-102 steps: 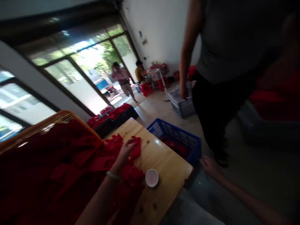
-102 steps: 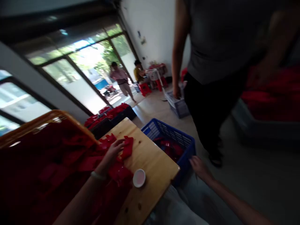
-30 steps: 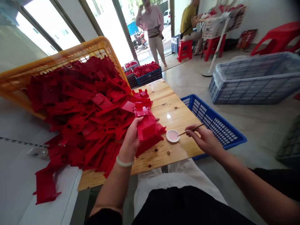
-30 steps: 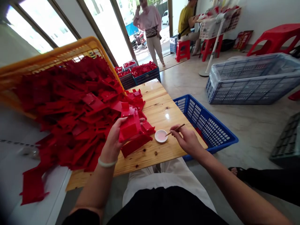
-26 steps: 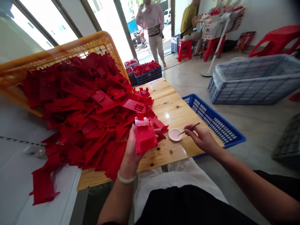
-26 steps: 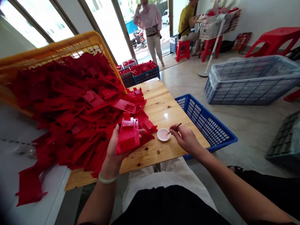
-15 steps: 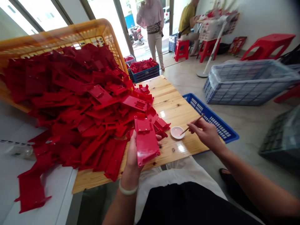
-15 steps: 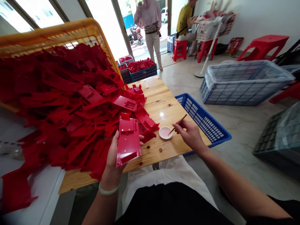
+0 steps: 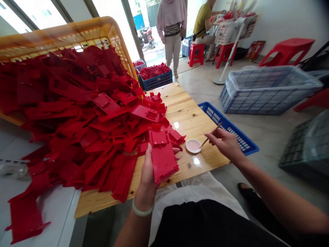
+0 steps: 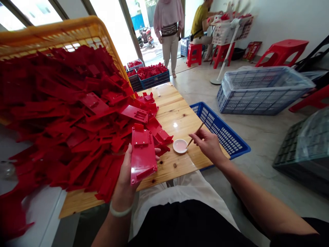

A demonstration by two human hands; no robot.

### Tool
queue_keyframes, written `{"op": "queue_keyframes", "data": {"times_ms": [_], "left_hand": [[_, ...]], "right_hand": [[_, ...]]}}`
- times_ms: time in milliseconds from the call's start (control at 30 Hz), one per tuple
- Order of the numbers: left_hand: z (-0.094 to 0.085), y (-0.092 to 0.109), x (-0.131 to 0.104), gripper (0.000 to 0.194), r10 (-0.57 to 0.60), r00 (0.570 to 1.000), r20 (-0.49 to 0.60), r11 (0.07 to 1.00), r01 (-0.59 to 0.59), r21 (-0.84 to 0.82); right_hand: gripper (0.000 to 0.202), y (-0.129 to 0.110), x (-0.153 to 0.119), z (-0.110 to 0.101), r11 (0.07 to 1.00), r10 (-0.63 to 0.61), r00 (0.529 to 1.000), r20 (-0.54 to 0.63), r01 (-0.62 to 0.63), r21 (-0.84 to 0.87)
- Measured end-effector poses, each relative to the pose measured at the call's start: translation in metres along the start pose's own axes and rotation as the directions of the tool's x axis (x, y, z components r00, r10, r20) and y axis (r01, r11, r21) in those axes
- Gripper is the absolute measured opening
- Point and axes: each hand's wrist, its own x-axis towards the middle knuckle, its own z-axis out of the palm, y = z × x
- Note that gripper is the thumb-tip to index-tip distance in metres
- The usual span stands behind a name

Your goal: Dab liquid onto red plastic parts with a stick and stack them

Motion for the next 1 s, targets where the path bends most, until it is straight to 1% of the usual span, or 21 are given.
{"op": "queue_keyframes", "data": {"times_ms": [100, 233, 333, 400, 467, 567, 600, 633, 667, 733, 800, 900, 1000], "left_hand": [[0.0, -0.002, 0.003, 0.071, -0.003, 1.0, 0.013, 1.0, 0.004, -0.006], [0.0, -0.006, 0.01, 0.074, -0.028, 0.998, 0.064, 1.0, 0.028, -0.005], [0.002, -0.007, 0.011, 0.078, -0.049, 0.994, 0.098, 0.999, 0.049, 0.001], [0.005, -0.008, 0.01, 0.082, -0.064, 0.992, 0.112, 0.998, 0.065, -0.004], [0.008, -0.009, 0.007, 0.085, -0.065, 0.989, 0.132, 0.997, 0.07, -0.031], [0.014, -0.013, 0.004, 0.089, -0.033, 0.987, 0.159, 0.992, 0.052, -0.114], [0.015, -0.014, 0.002, 0.089, -0.03, 0.986, 0.166, 0.988, 0.054, -0.142], [0.017, -0.016, 0.001, 0.088, -0.036, 0.984, 0.175, 0.984, 0.066, -0.167], [0.017, -0.018, 0.0, 0.087, -0.044, 0.982, 0.183, 0.979, 0.079, -0.186], [0.018, -0.023, -0.002, 0.086, -0.061, 0.979, 0.197, 0.975, 0.101, -0.197], [0.017, -0.027, -0.004, 0.088, -0.069, 0.975, 0.212, 0.976, 0.11, -0.186], [0.015, -0.03, -0.006, 0.089, -0.076, 0.969, 0.234, 0.976, 0.12, -0.182], [0.012, -0.031, -0.007, 0.088, -0.072, 0.972, 0.221, 0.975, 0.116, -0.191]], "right_hand": [[0.054, -0.006, 0.001, -0.003, 0.999, -0.014, 1.0, 0.014, 0.014, -0.03], [0.055, -0.01, 0.003, -0.005, 0.998, -0.03, 0.998, 0.062, 0.034, -0.054], [0.06, -0.012, 0.003, -0.007, 0.999, -0.039, 0.997, 0.061, 0.04, -0.025], [0.06, -0.019, 0.001, -0.008, 0.999, -0.041, 0.999, 0.032, 0.04, 0.024], [0.052, -0.035, -0.005, -0.01, 0.995, -0.034, 0.999, -0.043, 0.038, 0.087], [0.029, -0.073, -0.021, -0.011, 0.969, 0.002, 0.982, -0.191, 0.045, 0.243], [0.024, -0.087, -0.028, -0.009, 0.929, 0.048, 0.975, -0.217, 0.036, 0.368], [0.021, -0.099, -0.034, -0.006, 0.898, 0.054, 0.967, -0.247, 0.061, 0.436], [0.018, -0.108, -0.04, -0.002, 0.879, 0.048, 0.96, -0.276, 0.09, 0.468], [0.009, -0.119, -0.05, 0.011, 0.877, -0.015, 0.956, -0.293, 0.153, 0.455], [0.004, -0.12, -0.055, 0.024, 0.888, -0.114, 0.953, -0.281, 0.225, 0.402], [0.014, -0.117, -0.057, 0.039, 0.881, -0.233, 0.932, -0.279, 0.323, 0.345], [0.015, -0.117, -0.056, 0.045, 0.881, -0.28, 0.915, -0.29, 0.365, 0.3]]}}
